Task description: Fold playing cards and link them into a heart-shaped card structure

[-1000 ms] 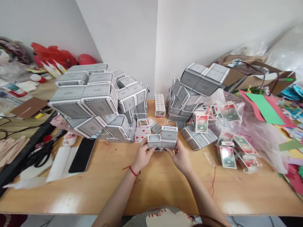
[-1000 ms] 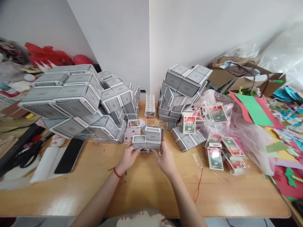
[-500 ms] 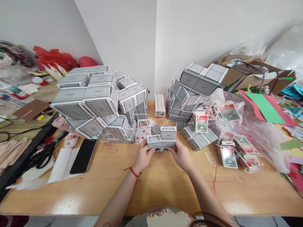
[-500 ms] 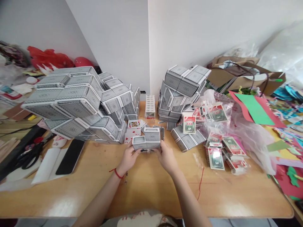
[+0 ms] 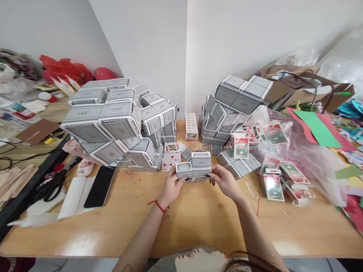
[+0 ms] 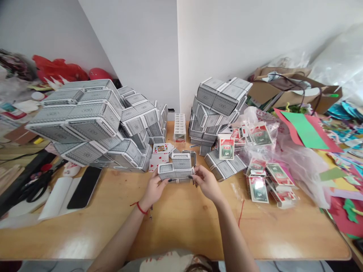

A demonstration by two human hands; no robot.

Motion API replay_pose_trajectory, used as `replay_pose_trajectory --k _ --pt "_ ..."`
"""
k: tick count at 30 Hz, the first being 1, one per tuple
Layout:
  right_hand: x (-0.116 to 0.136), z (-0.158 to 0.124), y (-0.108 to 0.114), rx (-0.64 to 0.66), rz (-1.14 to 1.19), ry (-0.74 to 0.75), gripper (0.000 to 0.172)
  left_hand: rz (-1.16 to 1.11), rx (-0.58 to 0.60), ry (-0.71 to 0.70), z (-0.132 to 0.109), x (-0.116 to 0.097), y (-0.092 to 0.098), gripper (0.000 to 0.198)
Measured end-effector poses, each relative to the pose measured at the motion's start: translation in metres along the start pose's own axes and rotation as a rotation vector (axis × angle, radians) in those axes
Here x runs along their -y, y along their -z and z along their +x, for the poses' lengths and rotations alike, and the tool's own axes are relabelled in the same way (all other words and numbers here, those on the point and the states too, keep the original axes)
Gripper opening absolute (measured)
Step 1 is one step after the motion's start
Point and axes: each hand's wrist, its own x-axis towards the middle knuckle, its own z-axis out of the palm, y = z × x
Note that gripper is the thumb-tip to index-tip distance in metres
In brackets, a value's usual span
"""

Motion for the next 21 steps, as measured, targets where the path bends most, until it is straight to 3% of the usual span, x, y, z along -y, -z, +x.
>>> replay_pose_trajectory --k 6,12,21 --pt "-0.002 -0.004 -0.004 -0.133 -0.105 0.059 0.016 -0.049 -0.009 0.044 0.002 0.0 0.001 0.02" --pt "0.003 -0.008 -0.005 -0.173 -0.209 0.121 0.013 -0.211 -0.024 0.113 0.006 -0.006 0.005 0.032" --pt "-0.001 -0.014 -0.011 -0.261 -0.258 0.153 0.011 -0.166 -0.046 0.103 0.005 -0.001 0.008 0.026"
